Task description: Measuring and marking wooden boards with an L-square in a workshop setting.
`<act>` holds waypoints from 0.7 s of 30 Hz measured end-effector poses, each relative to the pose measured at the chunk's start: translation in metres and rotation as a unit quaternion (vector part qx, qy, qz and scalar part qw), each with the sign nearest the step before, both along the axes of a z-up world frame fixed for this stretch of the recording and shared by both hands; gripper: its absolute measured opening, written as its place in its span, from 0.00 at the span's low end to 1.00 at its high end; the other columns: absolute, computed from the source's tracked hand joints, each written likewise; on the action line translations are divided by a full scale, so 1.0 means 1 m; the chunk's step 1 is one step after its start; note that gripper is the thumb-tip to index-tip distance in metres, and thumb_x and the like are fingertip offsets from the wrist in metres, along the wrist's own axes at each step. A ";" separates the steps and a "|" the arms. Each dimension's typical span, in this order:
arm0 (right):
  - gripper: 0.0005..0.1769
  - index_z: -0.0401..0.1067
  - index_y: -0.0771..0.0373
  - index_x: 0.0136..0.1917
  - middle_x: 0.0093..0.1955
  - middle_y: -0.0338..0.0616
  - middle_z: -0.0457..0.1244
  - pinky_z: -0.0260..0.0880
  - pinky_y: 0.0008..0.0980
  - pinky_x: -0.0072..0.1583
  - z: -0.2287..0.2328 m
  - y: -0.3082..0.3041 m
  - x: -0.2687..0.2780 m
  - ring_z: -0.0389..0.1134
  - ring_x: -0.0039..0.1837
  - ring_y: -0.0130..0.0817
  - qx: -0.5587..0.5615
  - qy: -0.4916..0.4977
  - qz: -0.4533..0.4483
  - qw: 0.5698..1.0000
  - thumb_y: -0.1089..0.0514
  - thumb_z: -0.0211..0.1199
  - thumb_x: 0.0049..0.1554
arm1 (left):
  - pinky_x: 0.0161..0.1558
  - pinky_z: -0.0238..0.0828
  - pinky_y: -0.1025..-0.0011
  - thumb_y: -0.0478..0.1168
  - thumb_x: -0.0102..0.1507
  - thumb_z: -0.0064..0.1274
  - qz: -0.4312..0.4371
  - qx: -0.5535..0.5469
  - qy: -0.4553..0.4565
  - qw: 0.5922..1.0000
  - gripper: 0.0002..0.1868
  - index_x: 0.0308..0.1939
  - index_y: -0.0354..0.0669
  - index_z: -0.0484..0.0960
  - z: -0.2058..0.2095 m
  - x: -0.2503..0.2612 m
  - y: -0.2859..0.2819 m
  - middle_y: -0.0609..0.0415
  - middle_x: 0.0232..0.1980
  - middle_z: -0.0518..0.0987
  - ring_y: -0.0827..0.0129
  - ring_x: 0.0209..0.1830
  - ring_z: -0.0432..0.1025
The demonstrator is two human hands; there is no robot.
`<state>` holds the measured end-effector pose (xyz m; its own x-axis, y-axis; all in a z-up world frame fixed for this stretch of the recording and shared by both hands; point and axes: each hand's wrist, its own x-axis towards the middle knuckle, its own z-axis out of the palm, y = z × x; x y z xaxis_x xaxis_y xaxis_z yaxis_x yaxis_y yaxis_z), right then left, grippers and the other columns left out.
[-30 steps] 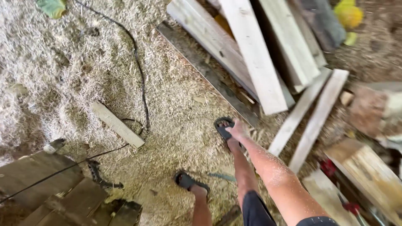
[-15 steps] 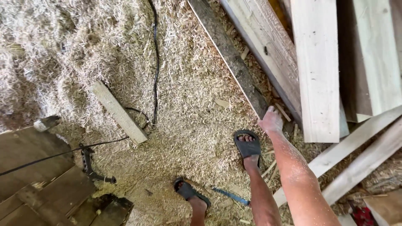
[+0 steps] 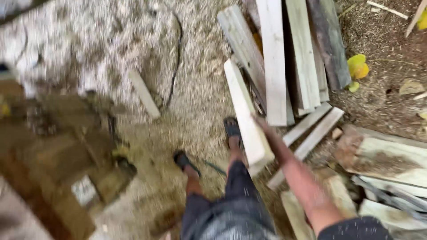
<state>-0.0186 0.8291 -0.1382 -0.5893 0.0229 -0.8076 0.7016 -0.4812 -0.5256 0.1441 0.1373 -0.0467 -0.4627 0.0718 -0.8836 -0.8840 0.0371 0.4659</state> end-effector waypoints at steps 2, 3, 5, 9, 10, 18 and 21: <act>0.45 0.68 0.69 0.66 0.48 0.52 0.70 0.80 0.37 0.41 0.055 0.004 0.000 0.74 0.43 0.36 -0.066 0.034 -0.034 0.997 0.26 0.54 0.57 | 0.21 0.64 0.70 0.49 0.76 0.51 0.042 0.000 -0.015 0.999 0.20 0.55 0.33 0.84 0.023 0.011 0.039 0.52 0.28 0.71 0.70 0.22 0.65; 0.46 0.68 0.72 0.65 0.47 0.54 0.69 0.78 0.35 0.40 0.079 0.005 0.005 0.73 0.43 0.37 -0.101 0.074 -0.027 0.992 0.25 0.55 0.60 | 0.29 0.68 0.72 0.48 0.73 0.52 0.035 -0.107 0.007 0.994 0.20 0.59 0.35 0.83 0.047 0.001 0.070 0.53 0.34 0.75 0.71 0.28 0.69; 0.48 0.69 0.75 0.65 0.47 0.57 0.68 0.76 0.34 0.40 0.113 -0.005 0.012 0.72 0.42 0.38 -0.142 0.119 -0.001 0.983 0.23 0.56 0.64 | 0.37 0.72 0.73 0.47 0.70 0.53 0.047 -0.217 0.032 0.974 0.22 0.62 0.36 0.81 0.088 -0.007 0.103 0.53 0.39 0.79 0.72 0.34 0.72; 0.55 0.58 0.77 0.72 0.50 0.62 0.65 0.78 0.37 0.42 0.153 -0.012 0.013 0.72 0.44 0.44 -0.272 0.092 0.027 0.958 0.25 0.63 0.57 | 0.39 0.75 0.73 0.47 0.68 0.53 0.106 -0.167 0.067 0.978 0.24 0.64 0.38 0.80 0.083 -0.046 0.162 0.49 0.45 0.84 0.70 0.37 0.77; 0.57 0.54 0.77 0.73 0.51 0.62 0.65 0.80 0.36 0.45 0.159 -0.026 0.015 0.72 0.46 0.44 -0.330 0.031 0.007 0.944 0.25 0.63 0.54 | 0.39 0.75 0.73 0.48 0.68 0.53 0.115 -0.126 0.111 0.979 0.24 0.64 0.38 0.79 0.079 -0.067 0.167 0.50 0.47 0.84 0.71 0.37 0.77; 0.53 0.51 0.74 0.74 0.52 0.62 0.60 0.79 0.46 0.47 0.279 -0.102 0.007 0.70 0.50 0.50 -0.481 -0.142 0.146 0.853 0.31 0.64 0.54 | 0.52 0.78 0.56 0.71 0.62 0.44 0.432 0.153 0.013 0.889 0.48 0.74 0.39 0.61 0.065 -0.113 0.187 0.42 0.60 0.78 0.51 0.56 0.76; 0.54 0.51 0.72 0.75 0.56 0.63 0.58 0.76 0.52 0.50 0.325 -0.150 -0.010 0.67 0.54 0.53 -0.426 -0.156 0.195 0.869 0.31 0.65 0.53 | 0.59 0.74 0.50 0.84 0.57 0.37 0.550 0.309 0.025 0.776 0.61 0.77 0.40 0.55 0.046 -0.090 0.169 0.40 0.66 0.73 0.47 0.63 0.72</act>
